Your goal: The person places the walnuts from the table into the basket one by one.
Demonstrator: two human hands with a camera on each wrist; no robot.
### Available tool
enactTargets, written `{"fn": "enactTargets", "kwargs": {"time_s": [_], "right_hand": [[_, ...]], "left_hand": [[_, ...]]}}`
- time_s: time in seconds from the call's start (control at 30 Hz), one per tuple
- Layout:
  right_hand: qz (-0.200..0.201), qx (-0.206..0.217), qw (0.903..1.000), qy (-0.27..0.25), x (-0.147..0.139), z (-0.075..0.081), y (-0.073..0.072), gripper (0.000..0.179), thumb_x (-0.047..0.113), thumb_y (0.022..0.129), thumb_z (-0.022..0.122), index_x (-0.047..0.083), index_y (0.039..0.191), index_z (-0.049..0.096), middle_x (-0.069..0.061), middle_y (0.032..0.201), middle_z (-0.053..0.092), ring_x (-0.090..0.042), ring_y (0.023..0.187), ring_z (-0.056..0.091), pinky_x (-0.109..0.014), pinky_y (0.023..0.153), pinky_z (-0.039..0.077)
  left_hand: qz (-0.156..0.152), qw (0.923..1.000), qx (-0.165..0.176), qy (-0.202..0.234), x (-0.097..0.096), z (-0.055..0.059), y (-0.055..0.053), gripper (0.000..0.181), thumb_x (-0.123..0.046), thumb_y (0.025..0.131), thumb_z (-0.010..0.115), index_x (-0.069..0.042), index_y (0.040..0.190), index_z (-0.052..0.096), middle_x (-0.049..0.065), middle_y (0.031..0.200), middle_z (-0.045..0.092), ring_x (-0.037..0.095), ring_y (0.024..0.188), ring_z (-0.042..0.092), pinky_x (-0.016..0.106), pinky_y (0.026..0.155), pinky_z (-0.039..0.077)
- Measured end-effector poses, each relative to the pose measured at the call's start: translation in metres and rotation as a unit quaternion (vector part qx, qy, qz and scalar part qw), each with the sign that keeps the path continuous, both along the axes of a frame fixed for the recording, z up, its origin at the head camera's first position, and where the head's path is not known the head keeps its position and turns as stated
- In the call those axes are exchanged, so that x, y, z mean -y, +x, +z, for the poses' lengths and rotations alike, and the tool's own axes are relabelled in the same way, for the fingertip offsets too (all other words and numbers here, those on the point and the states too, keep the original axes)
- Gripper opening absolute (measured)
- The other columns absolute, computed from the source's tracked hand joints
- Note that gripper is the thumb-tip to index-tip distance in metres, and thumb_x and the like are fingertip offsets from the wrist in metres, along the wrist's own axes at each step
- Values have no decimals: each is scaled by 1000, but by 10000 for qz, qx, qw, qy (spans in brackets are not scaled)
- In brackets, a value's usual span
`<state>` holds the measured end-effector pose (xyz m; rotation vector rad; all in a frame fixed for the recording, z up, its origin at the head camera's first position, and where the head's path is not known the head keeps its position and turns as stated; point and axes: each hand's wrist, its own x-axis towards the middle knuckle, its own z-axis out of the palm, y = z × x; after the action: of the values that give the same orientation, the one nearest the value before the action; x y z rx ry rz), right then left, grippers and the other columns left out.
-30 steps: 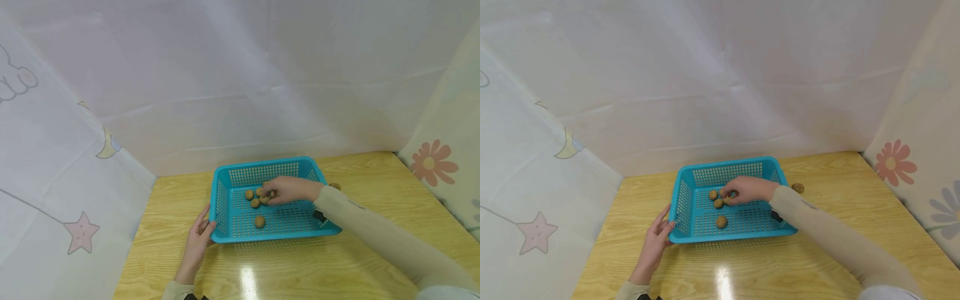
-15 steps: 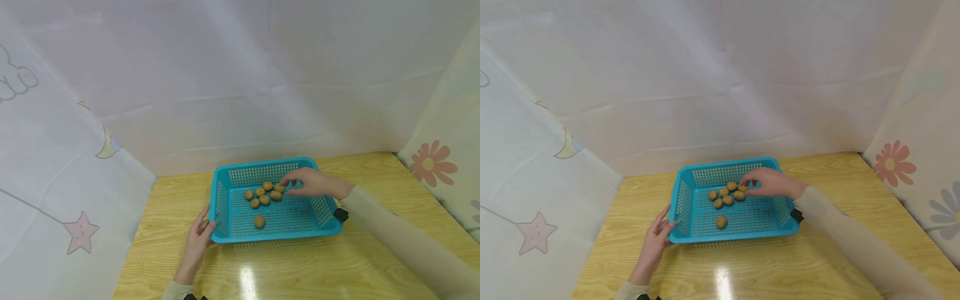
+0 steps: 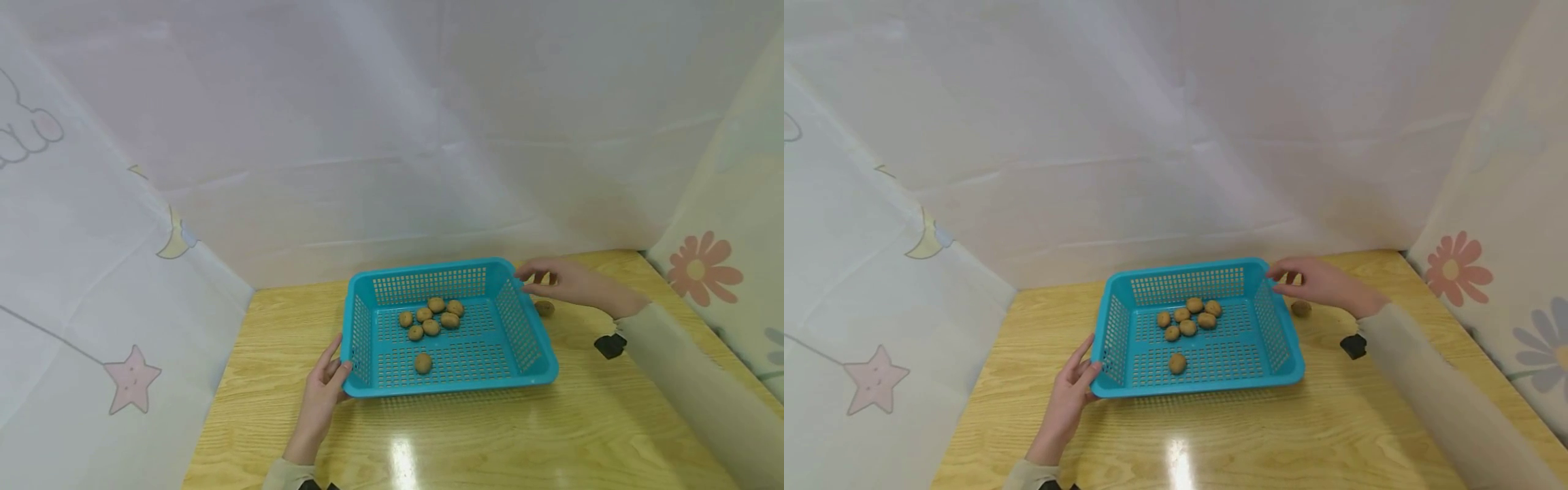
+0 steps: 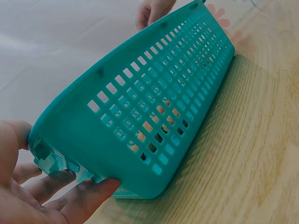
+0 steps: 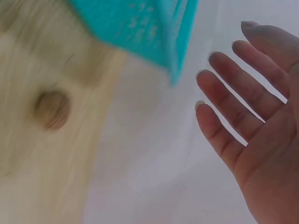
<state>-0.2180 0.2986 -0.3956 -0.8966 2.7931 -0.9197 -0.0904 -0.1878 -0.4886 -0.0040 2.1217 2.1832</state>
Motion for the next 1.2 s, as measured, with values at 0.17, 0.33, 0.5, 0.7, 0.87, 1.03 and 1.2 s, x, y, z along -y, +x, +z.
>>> {"fn": "enactTargets", "kwargs": {"time_s": [0.17,0.33,0.5,0.7,0.87,1.03,1.2], "right_hand": [[-296,-81,9994,187,-30,-18,-4,25,15,100,72,7,124,72,-2,114,73,-12,92,65,-29,71,55],[-597,238,9971,397,-45,-39,-5,29,22,101,71,9,127,71,-9,121,72,-18,95,66,-32,73,56],[-594,472,9957,539,-51,-63,-9,34,22,101,71,3,129,69,-18,128,68,-21,99,65,-35,75,56],[-579,585,9951,551,-53,-82,-16,37,24,101,71,-1,129,67,-18,123,69,-26,99,66,-42,79,57],[-615,763,9935,578,-52,-90,-18,36,24,102,70,-1,129,68,-15,120,70,-29,100,67,-46,81,57],[-561,854,9928,628,-50,-96,-18,27,17,102,69,3,126,69,-11,117,70,-25,100,66,-45,83,56],[-499,844,9934,591,-50,-103,-20,25,13,101,69,2,124,70,-8,114,71,-22,97,65,-41,80,56]], "left_hand": [[10,10000,-37,-41,-1,0,0,67,-20,108,59,-9,166,27,32,149,51,40,116,69,43,81,64],[36,10000,54,-9,0,2,-1,67,-20,108,60,-10,166,27,31,150,52,40,117,68,43,82,64],[29,10000,15,-34,1,2,0,67,-19,108,59,-9,166,27,32,148,52,42,116,68,43,81,64],[24,10000,-16,-40,0,1,-1,66,-20,108,59,-9,165,28,32,147,54,44,115,68,43,81,64],[52,10000,59,47,-1,0,-2,65,-19,108,59,-12,165,30,31,148,53,47,117,67,44,82,64],[54,9999,78,83,-1,0,-2,64,-18,108,59,-13,165,31,31,148,53,48,117,66,45,82,64],[56,9999,74,71,-1,0,-2,64,-18,108,59,-13,165,31,31,148,53,47,116,67,46,82,64]]}}
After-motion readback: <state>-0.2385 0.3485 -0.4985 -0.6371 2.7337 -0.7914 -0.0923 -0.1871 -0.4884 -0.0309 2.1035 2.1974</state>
